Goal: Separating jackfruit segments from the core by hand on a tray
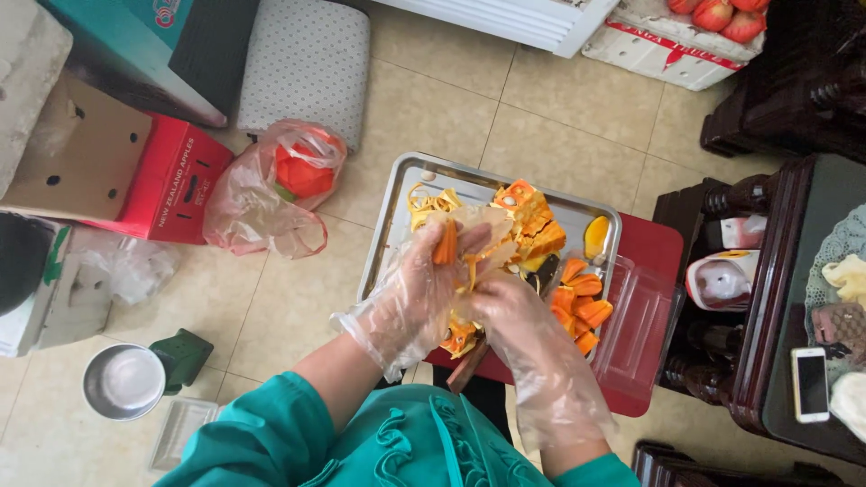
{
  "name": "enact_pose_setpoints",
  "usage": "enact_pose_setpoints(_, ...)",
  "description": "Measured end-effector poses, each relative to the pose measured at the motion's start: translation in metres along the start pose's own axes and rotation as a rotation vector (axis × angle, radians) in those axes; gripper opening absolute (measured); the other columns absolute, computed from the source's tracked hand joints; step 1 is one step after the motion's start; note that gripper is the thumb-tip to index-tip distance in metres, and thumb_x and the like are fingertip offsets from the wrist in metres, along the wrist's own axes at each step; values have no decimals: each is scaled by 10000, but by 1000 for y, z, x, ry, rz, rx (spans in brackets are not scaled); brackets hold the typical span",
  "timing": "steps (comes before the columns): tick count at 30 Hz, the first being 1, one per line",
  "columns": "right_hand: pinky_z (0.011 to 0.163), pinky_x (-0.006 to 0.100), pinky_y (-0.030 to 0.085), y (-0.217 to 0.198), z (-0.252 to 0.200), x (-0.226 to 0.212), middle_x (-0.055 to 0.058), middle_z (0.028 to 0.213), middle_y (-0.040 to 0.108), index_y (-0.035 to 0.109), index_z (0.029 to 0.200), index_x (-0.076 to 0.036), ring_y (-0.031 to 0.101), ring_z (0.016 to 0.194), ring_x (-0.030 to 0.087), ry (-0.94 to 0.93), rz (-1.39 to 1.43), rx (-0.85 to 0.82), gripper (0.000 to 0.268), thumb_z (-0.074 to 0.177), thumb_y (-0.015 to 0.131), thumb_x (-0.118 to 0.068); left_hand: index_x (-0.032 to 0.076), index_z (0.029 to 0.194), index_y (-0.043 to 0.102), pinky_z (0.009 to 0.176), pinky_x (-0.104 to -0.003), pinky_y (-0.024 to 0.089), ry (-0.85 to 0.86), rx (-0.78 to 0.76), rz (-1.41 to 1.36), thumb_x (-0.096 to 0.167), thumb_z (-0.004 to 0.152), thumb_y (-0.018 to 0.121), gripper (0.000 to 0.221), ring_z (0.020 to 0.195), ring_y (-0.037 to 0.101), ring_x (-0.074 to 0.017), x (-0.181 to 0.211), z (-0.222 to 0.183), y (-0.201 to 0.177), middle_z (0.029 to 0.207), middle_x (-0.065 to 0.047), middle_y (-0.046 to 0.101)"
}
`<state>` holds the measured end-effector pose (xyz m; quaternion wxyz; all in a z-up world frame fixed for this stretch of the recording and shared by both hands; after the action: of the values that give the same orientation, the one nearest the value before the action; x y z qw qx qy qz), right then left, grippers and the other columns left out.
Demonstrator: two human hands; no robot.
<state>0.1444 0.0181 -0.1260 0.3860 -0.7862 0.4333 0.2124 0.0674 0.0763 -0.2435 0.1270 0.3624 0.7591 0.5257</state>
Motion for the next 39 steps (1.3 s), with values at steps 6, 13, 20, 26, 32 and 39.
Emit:
enact_pose_setpoints(6,406,242,480,-5,-2,78,176,942,672,814,1133,-105,644,609,172,354,888,468,389,748,810,-47,195,803,523,1158,-636,207,149,11,405,451,1030,574,347,1502,497,-314,48,-31,39,1216,-126,767)
enact_pose_setpoints(13,296,227,365,3,51,96,97,684,665,728,909,-78,538,408,137,140,515,161,135,850,813,-165,71,1226,542,1200,-759,155,58,163,240,471,1084,346,467,1557,337,-403,76,-43,30,1613,-237,463)
enact_pose_setpoints(20,463,266,400,35,76,88,-43,706,546,616,835,-114,636,634,115,-132,-867,-27,107,939,640,-115,72,1239,570,1190,-753,158,58,250,54,541,1053,423,525,1528,413,-401,71,-24,-25,1576,-194,538)
enact_pose_setpoints(26,954,505,580,15,54,109,333,1161,705,791,1176,24,623,1200,455,176,-52,296,437,912,692,-310,148,1170,647,1174,-763,172,12,258,62,578,1028,427,503,1514,438,-419,57,-25,-32,1566,-171,568)
enact_pose_setpoints(32,1101,442,502,-40,-21,-18,193,1320,708,660,1398,-68,653,1285,332,155,702,386,483,937,679,-211,21,1495,486,1220,-718,168,-81,316,164,527,1066,306,687,1532,374,-410,37,-36,30,1561,-236,527)
enact_pose_setpoints(39,897,469,605,-25,21,6,206,1331,649,493,1507,-129,700,1069,322,-132,606,210,629,927,698,3,27,1430,565,1264,-672,106,-143,188,364,520,1077,342,645,1528,384,-390,-8,-35,64,1552,-239,536)
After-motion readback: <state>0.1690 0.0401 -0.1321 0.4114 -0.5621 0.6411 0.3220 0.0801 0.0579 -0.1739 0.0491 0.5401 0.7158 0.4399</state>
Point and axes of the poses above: each hand's wrist, its own z-axis towards the middle knuckle, its own y-axis out of the palm, x = y × z, the point moved 9 cm from there along z, towards the middle knuckle
